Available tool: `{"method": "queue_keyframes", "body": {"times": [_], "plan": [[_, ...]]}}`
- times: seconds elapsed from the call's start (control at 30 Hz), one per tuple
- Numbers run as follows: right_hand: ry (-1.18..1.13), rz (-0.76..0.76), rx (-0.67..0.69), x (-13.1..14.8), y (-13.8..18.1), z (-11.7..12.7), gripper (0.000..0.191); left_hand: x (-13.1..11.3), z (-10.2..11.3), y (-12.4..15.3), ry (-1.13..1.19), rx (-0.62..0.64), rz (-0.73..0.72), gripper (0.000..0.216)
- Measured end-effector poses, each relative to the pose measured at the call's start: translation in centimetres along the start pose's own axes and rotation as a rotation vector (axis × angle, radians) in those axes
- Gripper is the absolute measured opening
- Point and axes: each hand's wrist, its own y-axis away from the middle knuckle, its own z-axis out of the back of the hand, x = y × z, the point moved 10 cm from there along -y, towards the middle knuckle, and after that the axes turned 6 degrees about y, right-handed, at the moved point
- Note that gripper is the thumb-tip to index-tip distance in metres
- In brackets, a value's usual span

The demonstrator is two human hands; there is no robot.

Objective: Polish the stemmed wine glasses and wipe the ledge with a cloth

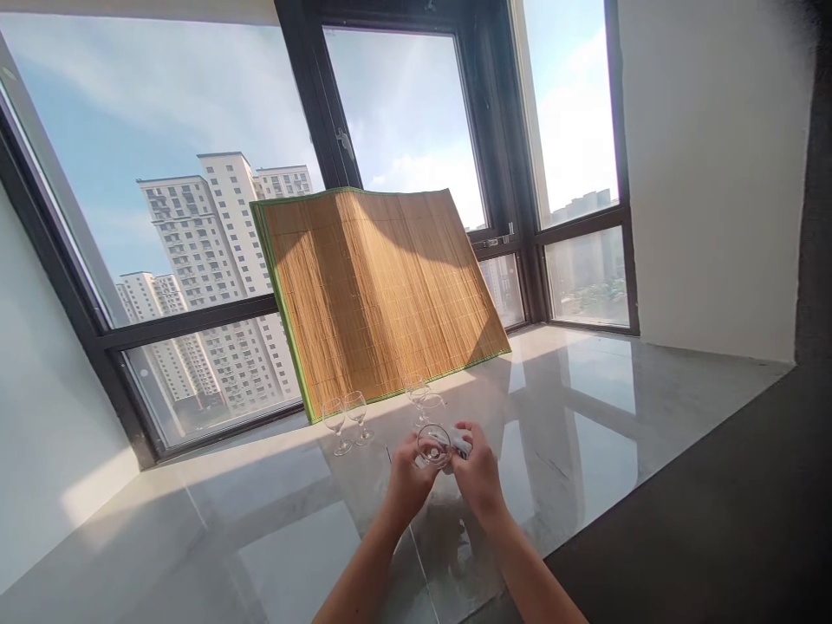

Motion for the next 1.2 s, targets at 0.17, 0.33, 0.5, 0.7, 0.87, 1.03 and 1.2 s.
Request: {"method": "queue_keyframes", "body": {"times": [0.17,0.33,0.5,0.7,0.87,1.03,1.2], "plan": [[0.021,-0.008,0.135,-0.5,0.3,-1.7,0.036,2.7,0.0,0.1,0.355,-0.038,0.227,0.033],[-0.082,-0.011,0.225,0.1,0.8,-2.7,0.035,4.4,0.0,0.5,0.763,-0.137,0.352,0.047],[-0.292,-0.150,0.362,0.2,1.5,-4.3,0.042,4.7,1.6,0.5,0.696,-0.259,0.366,0.049],[-0.450,-0.277,0.393,0.0,1.6,-4.2,0.053,6.6,4.2,0.2,0.639,-0.391,0.357,0.049],[-0.507,-0.291,0.311,0.3,1.0,-3.0,0.057,9.5,7.3,0.5,0.021,-0.400,0.427,0.044],[-0.495,-0.287,0.230,0.1,0.6,-2.0,0.056,10.5,8.6,0.1,-0.394,-0.302,0.395,0.032],[-0.482,-0.288,0.216,-0.4,0.6,-2.1,0.056,11.8,8.8,-0.4,-0.451,-0.259,0.400,0.015]]}}
